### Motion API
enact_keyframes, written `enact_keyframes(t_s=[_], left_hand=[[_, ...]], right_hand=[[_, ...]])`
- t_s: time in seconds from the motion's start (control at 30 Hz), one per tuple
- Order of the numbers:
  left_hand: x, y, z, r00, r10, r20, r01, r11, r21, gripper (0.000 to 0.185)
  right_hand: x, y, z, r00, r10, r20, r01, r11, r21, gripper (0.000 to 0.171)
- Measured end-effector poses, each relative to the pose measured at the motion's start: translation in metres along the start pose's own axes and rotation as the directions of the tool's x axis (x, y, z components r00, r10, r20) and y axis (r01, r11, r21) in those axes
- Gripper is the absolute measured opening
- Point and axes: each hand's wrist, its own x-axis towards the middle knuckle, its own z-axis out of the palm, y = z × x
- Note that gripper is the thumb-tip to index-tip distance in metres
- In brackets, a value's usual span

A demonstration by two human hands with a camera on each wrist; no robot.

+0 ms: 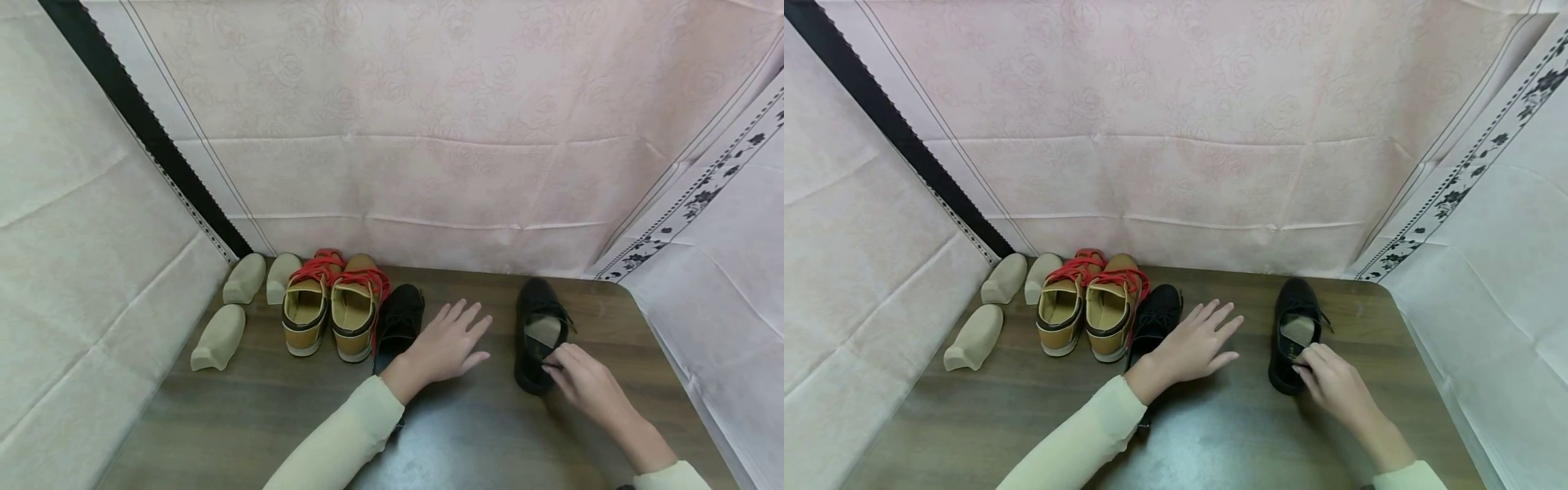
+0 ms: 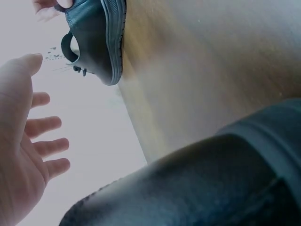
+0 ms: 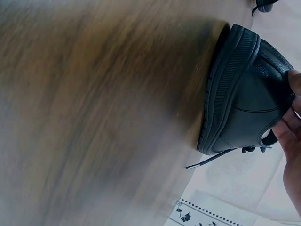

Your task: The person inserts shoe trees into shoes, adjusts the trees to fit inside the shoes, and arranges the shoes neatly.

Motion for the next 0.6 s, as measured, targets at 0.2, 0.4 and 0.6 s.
enact_keyframes(t_s=[0.2,0.4,0.6], left_hand=[[0.002,0.001,0.001,1.000,0.001,-0.005,-0.001,1.000,0.009,0.066],[0.003,0.002,0.004,1.000,-0.011,0.015,0.010,1.000,0.014,0.067],[0.008,0.004,0.003,0.999,-0.015,0.032,0.014,1.000,0.021,0.068]], right_hand=[[-0.004,0.007,-0.005,1.000,0.012,-0.001,-0.012,1.000,-0.018,0.048],[-0.009,0.013,-0.012,1.000,0.029,0.000,-0.029,0.999,-0.042,0.051],[-0.013,0.019,-0.021,1.000,0.030,-0.001,-0.030,0.998,-0.057,0.052]])
